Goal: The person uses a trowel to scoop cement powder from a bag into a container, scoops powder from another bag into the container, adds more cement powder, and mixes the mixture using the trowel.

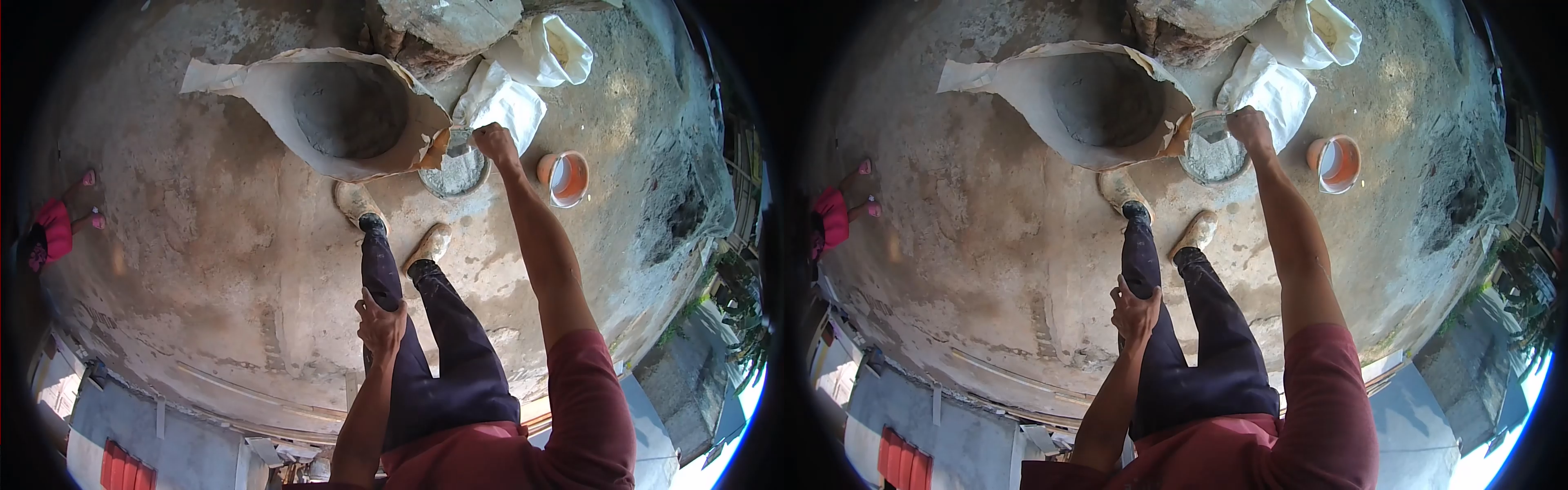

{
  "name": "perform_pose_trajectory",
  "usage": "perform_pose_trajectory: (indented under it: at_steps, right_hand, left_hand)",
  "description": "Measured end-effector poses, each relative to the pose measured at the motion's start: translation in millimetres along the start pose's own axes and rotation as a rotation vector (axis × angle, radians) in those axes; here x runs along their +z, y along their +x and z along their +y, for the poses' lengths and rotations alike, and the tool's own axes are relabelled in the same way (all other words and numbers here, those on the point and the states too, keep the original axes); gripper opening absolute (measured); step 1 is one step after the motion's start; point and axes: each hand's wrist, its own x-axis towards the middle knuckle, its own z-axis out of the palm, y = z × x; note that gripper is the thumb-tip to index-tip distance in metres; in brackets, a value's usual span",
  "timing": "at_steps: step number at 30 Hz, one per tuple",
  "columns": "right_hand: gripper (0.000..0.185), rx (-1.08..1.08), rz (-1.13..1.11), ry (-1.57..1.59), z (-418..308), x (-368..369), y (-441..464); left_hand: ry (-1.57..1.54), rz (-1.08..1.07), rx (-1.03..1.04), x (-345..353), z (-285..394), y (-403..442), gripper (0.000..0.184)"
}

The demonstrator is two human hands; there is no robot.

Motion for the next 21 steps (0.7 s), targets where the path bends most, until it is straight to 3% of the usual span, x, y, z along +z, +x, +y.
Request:
perform_pose_trajectory:
  at_steps: [5,9,11,18,20,21]
  right_hand:
    - [0.030,-0.168,0.070,0.022,16,4,1]
    - [0.031,-0.113,0.013,-0.017,1,-18,-24]
    - [0.026,-0.231,0.036,0.065,0,-23,-35]
    - [0.022,-0.365,0.073,0.039,23,3,-38]
    - [0.019,-0.365,-0.031,-0.086,22,6,-51]
    - [0.017,-0.452,0.052,-0.028,28,13,-59]
  left_hand:
    - [0.011,-0.008,0.001,-3,2,-1,0.091]
    - [0.021,-0.002,0.010,-3,3,0,0.091]
    - [0.035,-0.014,-0.006,-3,4,0,0.091]
    - [0.052,-0.019,0.005,-1,4,-1,0.091]
    - [0.055,-0.013,0.014,0,2,0,0.091]
    - [0.057,-0.011,0.016,-1,3,-1,0.091]
